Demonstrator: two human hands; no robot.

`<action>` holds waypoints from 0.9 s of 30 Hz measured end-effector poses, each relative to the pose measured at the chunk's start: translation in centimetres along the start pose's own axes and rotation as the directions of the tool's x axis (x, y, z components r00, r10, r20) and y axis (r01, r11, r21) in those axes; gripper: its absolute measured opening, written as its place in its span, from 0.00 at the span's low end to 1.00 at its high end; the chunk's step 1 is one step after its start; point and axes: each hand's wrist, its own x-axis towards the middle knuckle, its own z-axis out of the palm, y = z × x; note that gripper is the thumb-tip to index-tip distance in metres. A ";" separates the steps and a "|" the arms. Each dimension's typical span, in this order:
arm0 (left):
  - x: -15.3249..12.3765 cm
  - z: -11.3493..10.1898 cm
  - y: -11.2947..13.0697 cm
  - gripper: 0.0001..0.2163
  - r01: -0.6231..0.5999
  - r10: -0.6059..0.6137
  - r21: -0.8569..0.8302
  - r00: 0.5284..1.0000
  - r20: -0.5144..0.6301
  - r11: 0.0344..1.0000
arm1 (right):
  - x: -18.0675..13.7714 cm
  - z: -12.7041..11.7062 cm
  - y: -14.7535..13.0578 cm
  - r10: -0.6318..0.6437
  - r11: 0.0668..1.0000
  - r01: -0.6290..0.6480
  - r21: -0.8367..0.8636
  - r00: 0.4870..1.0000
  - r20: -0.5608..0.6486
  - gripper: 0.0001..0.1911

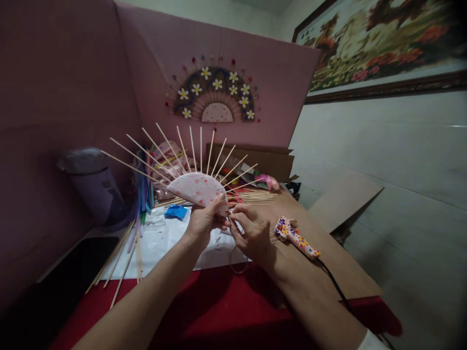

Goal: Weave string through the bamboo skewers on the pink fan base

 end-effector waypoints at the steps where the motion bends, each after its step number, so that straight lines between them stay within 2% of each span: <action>1: 0.1 0.0 0.0 0.15 -0.009 0.009 0.012 1.000 0.012 1.000 | 0.0 0.0 0.1 0.002 1.000 -0.002 -0.001 1.000 -0.002 0.04; 6: 1.1 0.1 0.4 0.14 -0.002 -0.005 0.053 0.990 0.141 0.999 | 0.1 -0.2 0.4 -0.019 0.998 0.017 -0.057 0.999 -0.027 0.04; 10: 2.3 1.1 1.5 0.12 0.062 -0.068 0.031 0.974 0.218 0.998 | 0.5 -0.5 1.0 -0.063 0.977 0.030 -0.209 0.986 -0.156 0.04; 13: 2.9 2.1 2.2 0.11 0.086 -0.087 0.015 0.974 0.210 0.996 | 0.7 -0.9 1.4 -0.105 0.943 0.027 -0.333 0.970 -0.220 0.04; 17: 3.1 2.8 2.4 0.09 0.093 -0.086 -0.044 0.987 0.136 0.995 | 0.8 -1.4 1.4 -0.142 0.890 0.029 -0.456 0.966 -0.215 0.06; 21: 3.0 2.8 2.4 0.09 0.094 -0.086 -0.093 0.993 0.086 0.991 | 0.7 -1.4 1.3 -0.138 0.877 0.036 -0.479 0.974 -0.181 0.09; 27: 3.2 2.5 2.7 0.08 0.080 -0.062 -0.124 0.988 0.145 0.989 | 0.7 -1.1 1.1 -0.071 0.867 -0.025 -0.498 0.982 -0.172 0.08</action>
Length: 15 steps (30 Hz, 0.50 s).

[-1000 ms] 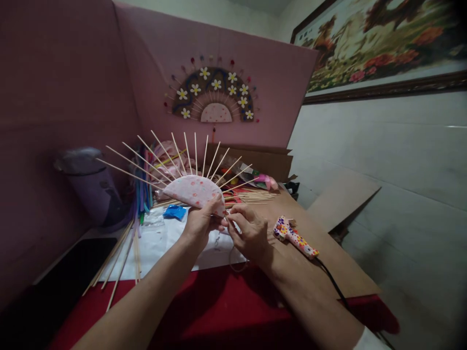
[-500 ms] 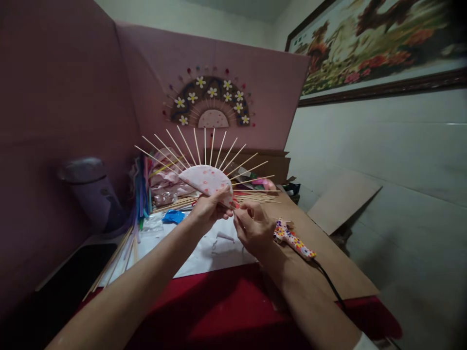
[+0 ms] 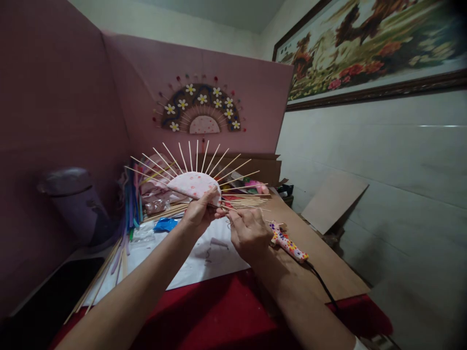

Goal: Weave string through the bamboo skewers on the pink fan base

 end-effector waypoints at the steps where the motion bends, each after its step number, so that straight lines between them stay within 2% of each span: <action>1: 0.1 -0.2 0.0 0.08 -0.008 0.008 0.005 1.000 0.017 1.000 | 0.0 0.0 -0.1 0.003 1.000 -0.003 -0.005 1.000 0.017 0.08; 4: 0.5 -0.6 -0.4 0.08 -0.014 0.013 0.008 0.999 0.040 1.000 | -0.1 0.2 -0.1 -0.010 1.000 0.010 0.001 0.998 0.056 0.08; 9: 1.3 0.4 -1.6 0.10 -0.005 -0.001 -0.071 0.997 -0.071 0.997 | -0.6 0.2 0.5 -0.022 1.000 0.022 0.005 0.999 0.034 0.08; 12: 2.1 0.9 -2.3 0.11 -0.003 -0.003 -0.083 0.997 -0.073 0.997 | -0.8 0.4 0.8 -0.016 1.000 0.017 -0.016 0.999 0.036 0.08; 15: 2.5 -0.1 -2.7 0.12 -0.004 0.003 -0.059 1.000 -0.020 0.998 | -0.7 0.5 0.6 -0.028 0.999 0.027 0.016 0.999 0.040 0.07</action>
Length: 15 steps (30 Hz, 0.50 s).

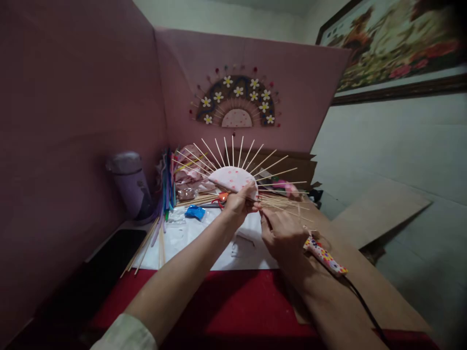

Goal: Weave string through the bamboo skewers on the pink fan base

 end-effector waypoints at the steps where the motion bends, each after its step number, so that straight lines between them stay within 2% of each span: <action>1: 0.0 -0.7 0.0 0.11 -0.004 0.003 0.015 1.000 0.015 1.000 | 0.1 0.0 -0.2 -0.012 1.000 0.012 0.023 1.000 0.006 0.06; 5: -0.9 -4.0 0.6 0.14 0.036 -0.044 0.159 0.998 0.044 0.987 | 0.1 0.1 -1.5 -0.088 0.988 0.074 0.137 0.991 0.097 0.07; 8: -1.9 -5.3 1.9 0.13 0.037 -0.044 0.180 0.998 0.039 0.983 | 0.0 0.3 -2.1 -0.147 0.973 0.117 0.198 0.978 0.147 0.09; 10: -2.4 -5.3 2.9 0.11 0.011 -0.014 0.200 1.000 0.016 0.980 | -0.1 0.3 -2.2 -0.154 0.971 0.125 0.205 0.979 0.136 0.09; 13: -2.6 -4.6 4.4 0.11 -0.036 0.038 0.224 0.999 -0.001 0.974 | -0.1 -0.4 -2.6 -0.089 0.978 0.069 0.196 0.991 0.096 0.11; 15: -2.6 -4.1 5.2 0.12 -0.061 0.073 0.241 0.996 -0.043 0.968 | -0.1 -1.4 -3.6 -0.114 0.960 0.097 0.263 0.992 0.053 0.13</action>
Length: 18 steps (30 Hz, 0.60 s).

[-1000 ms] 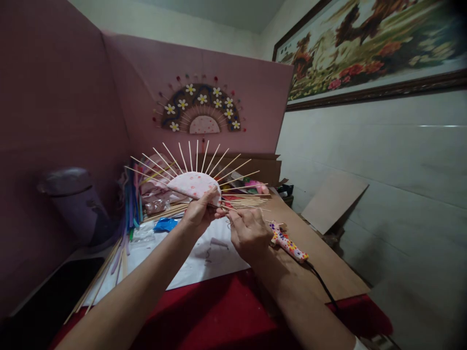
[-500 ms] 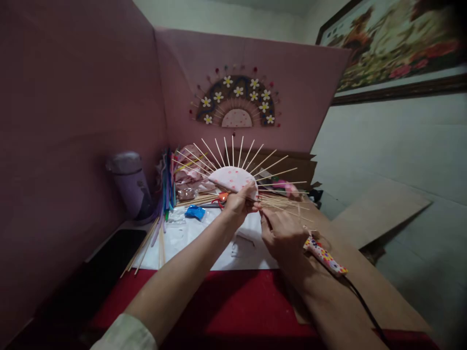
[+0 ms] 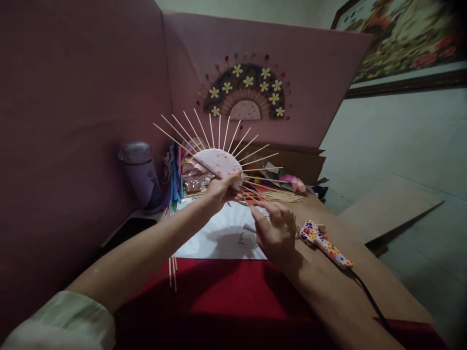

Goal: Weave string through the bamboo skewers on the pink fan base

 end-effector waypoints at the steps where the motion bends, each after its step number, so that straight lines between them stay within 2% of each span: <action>1: 0.0 0.1 0.4 0.12 -0.015 0.015 0.006 1.000 -0.022 1.000 | 0.1 -0.4 -0.9 -0.068 0.995 0.067 0.074 0.998 0.011 0.13; 2: 0.0 0.3 0.8 0.12 -0.030 0.030 0.013 0.999 -0.029 0.999 | 0.4 -0.7 -2.1 -0.153 0.975 0.140 0.172 0.986 0.064 0.12; 3: -0.1 0.4 1.1 0.11 -0.045 0.045 0.019 0.999 -0.029 0.999 | 0.6 -0.9 -3.3 -0.264 0.931 0.211 0.299 0.953 0.150 0.10; 4: -0.2 0.6 1.5 0.11 -0.057 0.058 0.025 0.998 -0.028 0.998 | 1.0 -0.9 -4.6 -0.377 0.878 0.251 0.406 0.888 0.265 0.08; 6: -0.6 0.8 2.2 0.10 -0.075 0.076 0.030 0.997 -0.028 0.997 | 1.6 -0.5 -7.2 -0.473 0.833 0.235 0.502 0.773 0.422 0.07; 9: -1.5 1.1 3.1 0.10 -0.077 0.078 0.035 0.996 -0.044 0.996 | 2.4 1.1 -10.5 -0.630 0.740 0.329 0.586 0.643 0.436 0.08; 10: -1.8 1.1 3.3 0.11 -0.076 0.078 0.035 0.996 -0.045 0.996 | 2.6 1.7 -11.4 -0.640 0.734 0.337 0.590 0.633 0.435 0.07; 14: -2.9 0.8 3.6 0.11 -0.109 0.109 0.010 0.993 -0.047 0.994 | 3.2 4.0 -14.0 -0.489 0.819 0.199 0.539 0.732 0.474 0.15; 18: -3.3 0.2 3.4 0.11 -0.111 0.110 -0.024 0.992 -0.063 0.994 | 3.4 5.2 -14.4 -0.445 0.822 0.143 0.552 0.766 0.464 0.12</action>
